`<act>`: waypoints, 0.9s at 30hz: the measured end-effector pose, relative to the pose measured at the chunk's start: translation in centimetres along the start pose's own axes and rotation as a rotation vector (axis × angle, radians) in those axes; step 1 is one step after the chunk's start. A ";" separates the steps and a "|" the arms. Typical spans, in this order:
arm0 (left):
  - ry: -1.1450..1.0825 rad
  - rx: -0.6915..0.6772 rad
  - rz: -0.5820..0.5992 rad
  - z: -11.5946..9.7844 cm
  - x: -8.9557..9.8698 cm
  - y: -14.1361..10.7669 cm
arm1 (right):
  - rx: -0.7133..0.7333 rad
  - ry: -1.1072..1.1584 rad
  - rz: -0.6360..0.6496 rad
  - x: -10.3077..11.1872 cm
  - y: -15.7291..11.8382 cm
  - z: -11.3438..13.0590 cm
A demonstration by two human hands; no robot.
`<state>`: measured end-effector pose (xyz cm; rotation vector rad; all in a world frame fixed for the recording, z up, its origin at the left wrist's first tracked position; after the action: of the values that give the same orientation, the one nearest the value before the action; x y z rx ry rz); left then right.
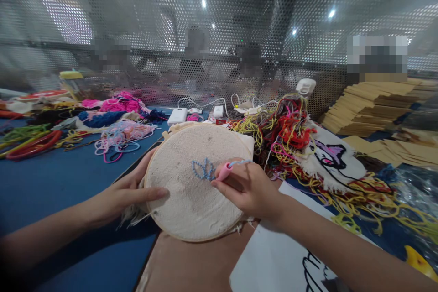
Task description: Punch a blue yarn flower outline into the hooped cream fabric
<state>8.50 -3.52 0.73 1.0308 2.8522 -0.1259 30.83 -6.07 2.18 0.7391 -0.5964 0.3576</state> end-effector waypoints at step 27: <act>0.031 0.003 -0.010 0.0 0.1 0.1 | -0.398 0.445 -0.142 0.5 0.1 -1.4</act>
<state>8.50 -3.42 0.76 1.0281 2.8858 -0.1157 31.75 -4.93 1.71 0.2996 -0.1807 0.2497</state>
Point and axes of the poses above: each hand's wrist, its own y-axis towards the middle knuckle, its own x-axis out of the back of the hand, z = x × y, the point moved 4 cm from there along y, towards the middle knuckle, and after that the axes turned 6 degrees about z, right-handed, at the moved point
